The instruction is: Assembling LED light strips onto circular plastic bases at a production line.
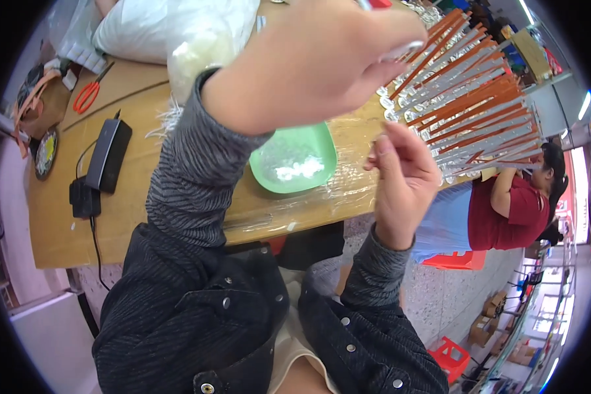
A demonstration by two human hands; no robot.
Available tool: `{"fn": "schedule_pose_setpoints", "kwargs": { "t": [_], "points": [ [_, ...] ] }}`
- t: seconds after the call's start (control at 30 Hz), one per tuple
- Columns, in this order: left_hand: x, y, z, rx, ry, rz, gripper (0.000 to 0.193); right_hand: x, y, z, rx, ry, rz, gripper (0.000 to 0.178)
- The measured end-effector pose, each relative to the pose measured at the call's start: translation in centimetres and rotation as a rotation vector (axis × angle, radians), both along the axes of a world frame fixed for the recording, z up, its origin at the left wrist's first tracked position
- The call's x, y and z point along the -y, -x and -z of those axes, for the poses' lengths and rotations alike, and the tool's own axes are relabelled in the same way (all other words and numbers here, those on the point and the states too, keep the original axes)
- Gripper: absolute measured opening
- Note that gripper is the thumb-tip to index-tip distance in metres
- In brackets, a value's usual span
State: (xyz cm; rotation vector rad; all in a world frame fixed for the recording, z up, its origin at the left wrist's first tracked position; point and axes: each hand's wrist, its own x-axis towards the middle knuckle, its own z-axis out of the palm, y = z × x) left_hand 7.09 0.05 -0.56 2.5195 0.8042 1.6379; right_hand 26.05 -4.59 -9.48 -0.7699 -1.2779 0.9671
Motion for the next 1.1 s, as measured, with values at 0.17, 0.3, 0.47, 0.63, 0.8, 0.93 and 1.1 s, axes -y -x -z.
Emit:
{"fn": "schedule_pose_setpoints", "kwargs": {
  "t": [0.17,0.3,0.47,0.63,0.8,0.93,1.1],
  "points": [
    [-0.5,-3.0,2.1,-0.117,-0.001,0.063,0.024,2.2,-0.7,-6.2,0.137,-0.301,0.358,0.015],
    [-0.4,-3.7,2.6,-0.11,0.003,0.103,0.033,2.2,-0.5,-7.4,0.277,-0.353,0.36,0.018],
    [0.0,-4.4,2.9,-0.022,-0.021,0.172,0.031,2.1,-0.7,-6.7,0.29,-0.361,0.316,0.016],
    [0.2,-4.5,3.0,-0.051,-0.147,0.199,0.033,1.8,-0.7,-6.0,0.326,-0.401,0.327,0.015],
    [0.6,-4.8,3.2,-0.066,-0.152,0.12,0.032,1.9,0.0,-5.3,0.282,-0.473,0.39,0.017],
    [1.2,-4.6,2.5,-0.071,-0.132,0.144,0.029,1.2,-0.7,-5.1,0.164,-0.452,0.292,0.016],
    [1.4,-4.7,2.6,-0.095,-0.103,0.095,0.027,0.8,-0.4,-4.3,0.144,-0.519,0.327,0.015]
  ]
}}
